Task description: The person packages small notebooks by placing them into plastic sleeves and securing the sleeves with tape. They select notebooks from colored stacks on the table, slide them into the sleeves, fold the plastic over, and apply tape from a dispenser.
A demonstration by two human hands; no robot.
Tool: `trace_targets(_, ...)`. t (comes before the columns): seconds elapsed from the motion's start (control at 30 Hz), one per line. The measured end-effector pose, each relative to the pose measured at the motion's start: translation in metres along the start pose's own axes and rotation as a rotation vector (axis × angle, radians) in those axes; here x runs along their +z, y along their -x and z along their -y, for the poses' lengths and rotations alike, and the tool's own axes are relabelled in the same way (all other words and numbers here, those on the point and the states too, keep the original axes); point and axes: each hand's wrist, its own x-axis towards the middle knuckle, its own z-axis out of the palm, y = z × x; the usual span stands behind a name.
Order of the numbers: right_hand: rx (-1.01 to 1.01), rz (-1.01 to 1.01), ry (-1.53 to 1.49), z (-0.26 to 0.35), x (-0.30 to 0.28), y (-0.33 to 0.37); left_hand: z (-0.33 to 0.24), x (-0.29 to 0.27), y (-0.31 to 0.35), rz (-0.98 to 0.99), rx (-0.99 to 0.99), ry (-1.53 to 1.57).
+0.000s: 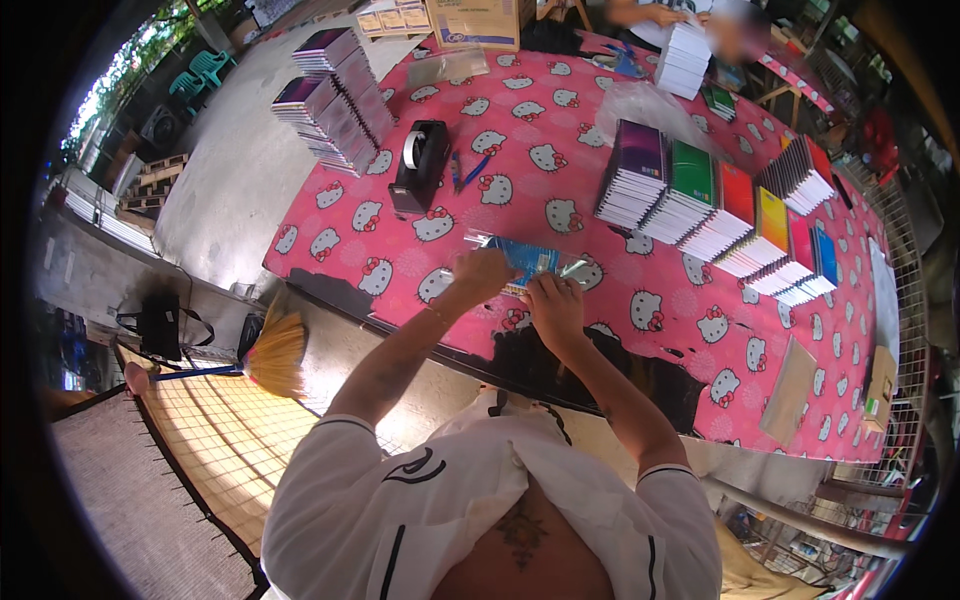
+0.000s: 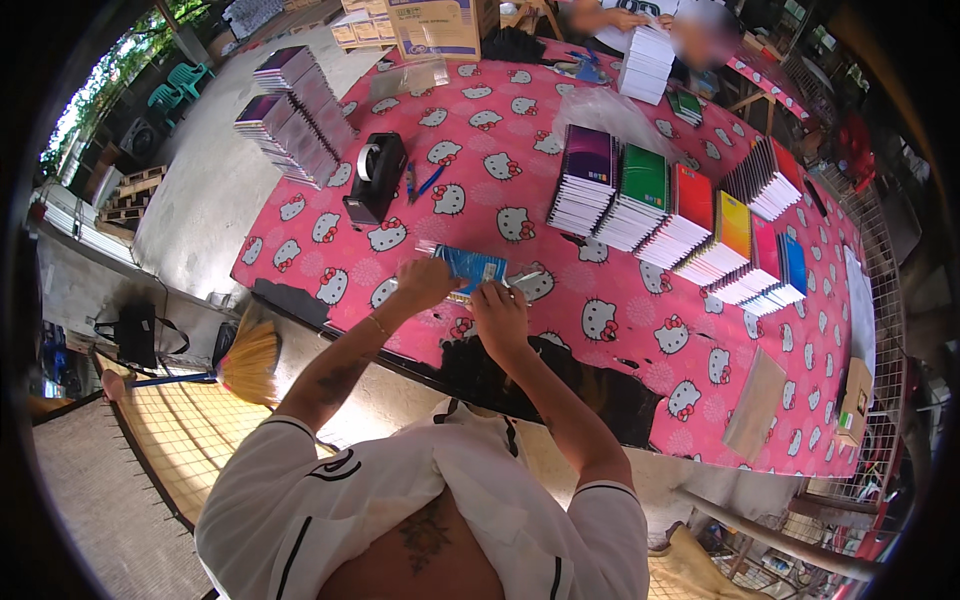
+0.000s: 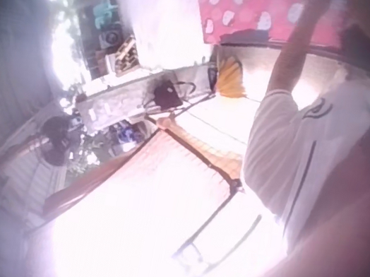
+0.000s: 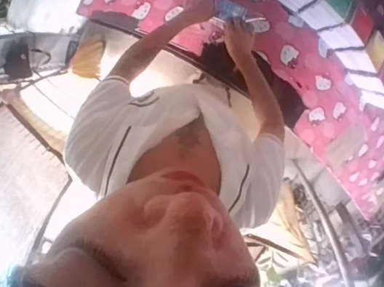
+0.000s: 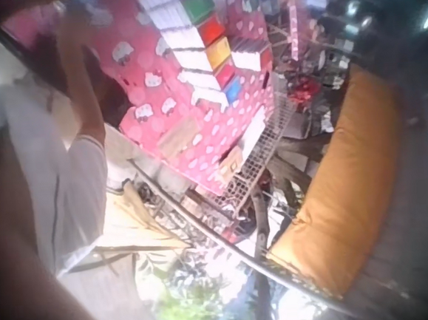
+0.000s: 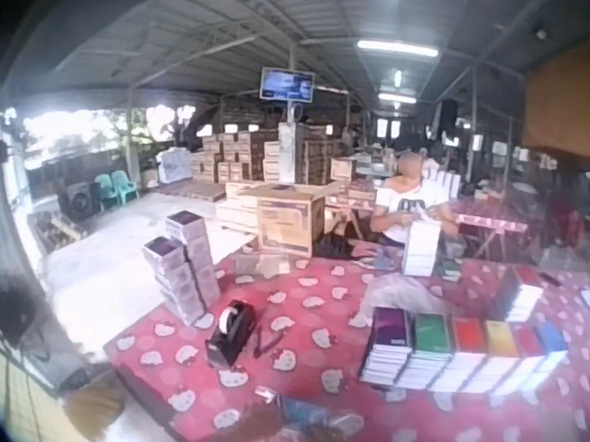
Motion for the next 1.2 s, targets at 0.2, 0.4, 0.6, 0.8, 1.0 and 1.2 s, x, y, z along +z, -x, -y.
trace_targets(0.2, 0.001, 0.153, -0.105, 0.002, -0.022, -0.017, 0.023, 0.017, 0.025, -0.165, 0.102, -0.087)
trace_targets(0.4, 0.154, 0.38, -0.408, -0.07, 0.016, -0.076, 0.0, 0.036, 0.043, -0.553, 0.688, -0.112)
trace_targets(0.6, 0.614, 0.894, -1.176, -0.107, -0.07, -0.089, 0.009, 0.012, 0.055, -0.476, 0.401, 0.721)
trace_targets(0.8, 0.506, 0.448, -0.996, -0.091, -0.069, -0.054, 0.038, 0.044, -0.002, -0.507, 0.317, 0.573)
trace_targets(1.0, -0.135, 0.048, -0.286, -0.021, -0.127, -0.052, 0.187, -0.03, -0.064, -0.936, -0.075, 0.404)
trace_targets(1.2, -0.116, -0.073, -0.205, 0.026, -0.127, -0.069, 0.236, -0.071, -0.095, -0.263, -0.287, 1.184)
